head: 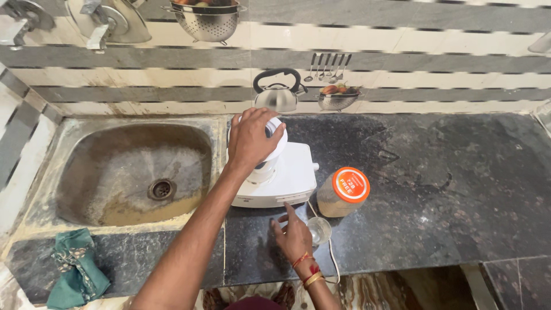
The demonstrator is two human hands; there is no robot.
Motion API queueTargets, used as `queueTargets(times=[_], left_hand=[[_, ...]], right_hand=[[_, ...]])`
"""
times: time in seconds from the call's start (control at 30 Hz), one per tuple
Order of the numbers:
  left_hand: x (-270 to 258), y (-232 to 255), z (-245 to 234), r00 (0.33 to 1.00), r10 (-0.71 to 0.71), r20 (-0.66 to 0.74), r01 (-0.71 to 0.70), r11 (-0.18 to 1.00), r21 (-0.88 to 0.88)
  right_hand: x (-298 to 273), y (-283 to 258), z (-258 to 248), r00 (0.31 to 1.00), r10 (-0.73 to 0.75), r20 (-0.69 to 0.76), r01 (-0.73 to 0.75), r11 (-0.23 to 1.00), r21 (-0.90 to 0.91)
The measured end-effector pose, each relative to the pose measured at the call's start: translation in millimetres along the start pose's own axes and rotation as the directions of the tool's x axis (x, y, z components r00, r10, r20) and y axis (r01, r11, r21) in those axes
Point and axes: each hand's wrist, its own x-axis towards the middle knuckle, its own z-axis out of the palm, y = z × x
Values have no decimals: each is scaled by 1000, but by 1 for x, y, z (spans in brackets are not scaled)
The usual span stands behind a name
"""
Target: The person spoons powder from a plastic jar into a blender jar, attaches the jar to the blender base and runs the blender while holding the lid. They then remove the jar, open it and spoon the blended powder into a small cup.
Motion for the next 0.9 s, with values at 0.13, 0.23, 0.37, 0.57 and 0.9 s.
queueTargets(times=[0.13,0.23,0.37,0.57,0.9], left_hand=[[-2,-1,1,1000,-17,7,17,1000,2],[-3,0,2,999,-36,20,36,999,2],[-1,0,0,998,-47,28,48,999,-16],[-1,2,-2,999,-34,21,35,999,-10],[-3,3,-5,999,-35,8,35,999,5]], right_hand=[[-1,-16,-4,997,-79,-26,79,997,15],[-5,-17,-7,994,-109,-25,108,994,-34],[-5,-17,-8,992,-123,-16,123,992,-10],[-6,-17,-13,981,-176,82,187,970,-155],[15,-16,-15,972,-133,194,180,950,-253]])
